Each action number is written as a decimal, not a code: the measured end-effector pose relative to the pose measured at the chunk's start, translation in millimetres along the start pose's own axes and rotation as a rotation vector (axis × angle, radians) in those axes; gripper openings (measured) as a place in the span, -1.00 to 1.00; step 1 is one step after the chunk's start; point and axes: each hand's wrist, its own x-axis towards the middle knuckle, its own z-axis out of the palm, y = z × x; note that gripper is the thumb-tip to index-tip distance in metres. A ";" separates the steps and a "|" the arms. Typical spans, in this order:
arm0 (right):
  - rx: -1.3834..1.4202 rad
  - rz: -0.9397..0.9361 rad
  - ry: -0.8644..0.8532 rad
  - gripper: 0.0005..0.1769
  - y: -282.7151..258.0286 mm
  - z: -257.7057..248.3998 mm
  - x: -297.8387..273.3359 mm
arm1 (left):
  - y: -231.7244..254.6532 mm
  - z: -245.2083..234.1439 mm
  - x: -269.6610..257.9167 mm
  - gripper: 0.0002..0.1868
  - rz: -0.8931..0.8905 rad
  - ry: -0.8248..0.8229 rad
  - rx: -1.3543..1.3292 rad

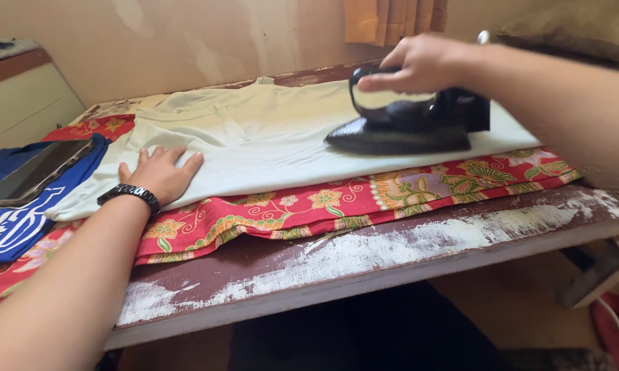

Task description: Ironing a light blue t-shirt on a table.

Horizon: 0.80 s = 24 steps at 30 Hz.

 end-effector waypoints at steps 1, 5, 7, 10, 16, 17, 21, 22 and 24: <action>-0.012 0.018 -0.030 -0.02 -10.5 2.6 -2.8 | -1.2 -0.5 -1.0 -0.19 0.007 0.004 -0.019; -0.007 0.071 -0.067 -0.01 -4.8 13.0 -1.8 | -3.1 2.6 0.4 -0.21 0.027 0.008 -0.032; 0.003 0.079 -0.058 -0.02 -0.5 8.2 -8.2 | -1.6 1.2 -0.4 -0.21 0.030 0.012 -0.046; 0.030 0.127 -0.079 -0.05 1.1 4.1 -14.0 | -2.3 2.0 -1.4 -0.22 0.022 0.017 -0.057; 0.070 0.136 -0.128 -0.05 -23.6 5.6 -4.9 | -4.9 3.4 -0.8 -0.25 0.025 0.030 -0.075; 0.074 0.098 -0.125 -0.04 -30.7 7.7 0.0 | -6.0 3.4 -1.3 -0.26 0.025 0.035 -0.090; 0.083 -0.056 -0.086 0.02 -61.9 24.8 28.2 | -9.1 5.5 -0.4 -0.27 0.024 0.049 -0.111; 0.091 -0.082 -0.085 0.04 -76.9 23.2 28.2 | -8.8 4.8 -0.9 -0.27 0.023 0.048 -0.122; 0.100 -0.110 -0.085 0.06 -99.2 21.1 27.2 | -9.9 4.8 -1.5 -0.28 0.019 0.046 -0.131</action>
